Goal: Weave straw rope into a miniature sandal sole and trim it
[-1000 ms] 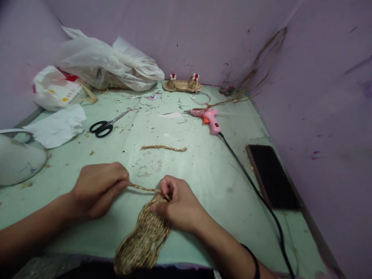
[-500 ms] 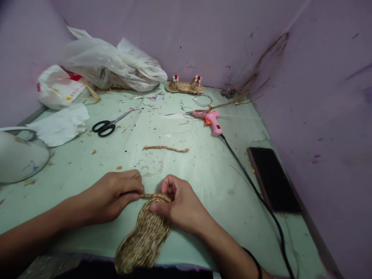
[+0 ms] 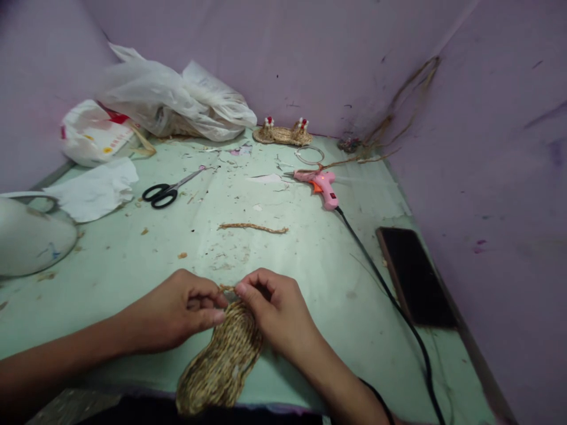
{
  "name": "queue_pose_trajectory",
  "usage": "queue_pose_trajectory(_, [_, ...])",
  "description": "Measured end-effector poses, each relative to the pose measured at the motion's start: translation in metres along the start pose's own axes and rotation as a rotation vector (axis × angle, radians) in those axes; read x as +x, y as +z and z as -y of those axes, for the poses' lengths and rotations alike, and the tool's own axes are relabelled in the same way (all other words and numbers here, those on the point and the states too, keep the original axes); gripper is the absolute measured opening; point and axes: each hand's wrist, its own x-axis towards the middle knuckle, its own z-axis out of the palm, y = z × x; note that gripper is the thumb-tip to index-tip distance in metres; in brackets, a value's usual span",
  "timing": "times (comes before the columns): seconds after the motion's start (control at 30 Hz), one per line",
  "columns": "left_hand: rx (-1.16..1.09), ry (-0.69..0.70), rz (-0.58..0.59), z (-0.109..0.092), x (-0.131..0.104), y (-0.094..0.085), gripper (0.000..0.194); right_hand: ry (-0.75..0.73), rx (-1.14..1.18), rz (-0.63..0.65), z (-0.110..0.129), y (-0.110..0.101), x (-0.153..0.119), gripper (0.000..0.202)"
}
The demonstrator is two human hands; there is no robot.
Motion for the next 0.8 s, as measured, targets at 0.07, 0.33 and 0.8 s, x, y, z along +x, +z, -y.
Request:
queue_pose_trajectory(0.07, [-0.039, -0.005, 0.049, 0.000, 0.004, 0.004, 0.019, -0.029, -0.040, -0.025, 0.001, 0.000, -0.001, 0.018])
queue_pose_trajectory(0.33, [-0.264, -0.044, 0.120, -0.006, 0.010, 0.003, 0.006, -0.267, -0.212, -0.186, 0.002, 0.002, -0.010, 0.010])
queue_pose_trajectory(0.8, [-0.588, -0.229, 0.201, -0.008, 0.010, 0.005, 0.008, -0.754, -0.489, -0.357, -0.006, 0.011, -0.039, 0.028])
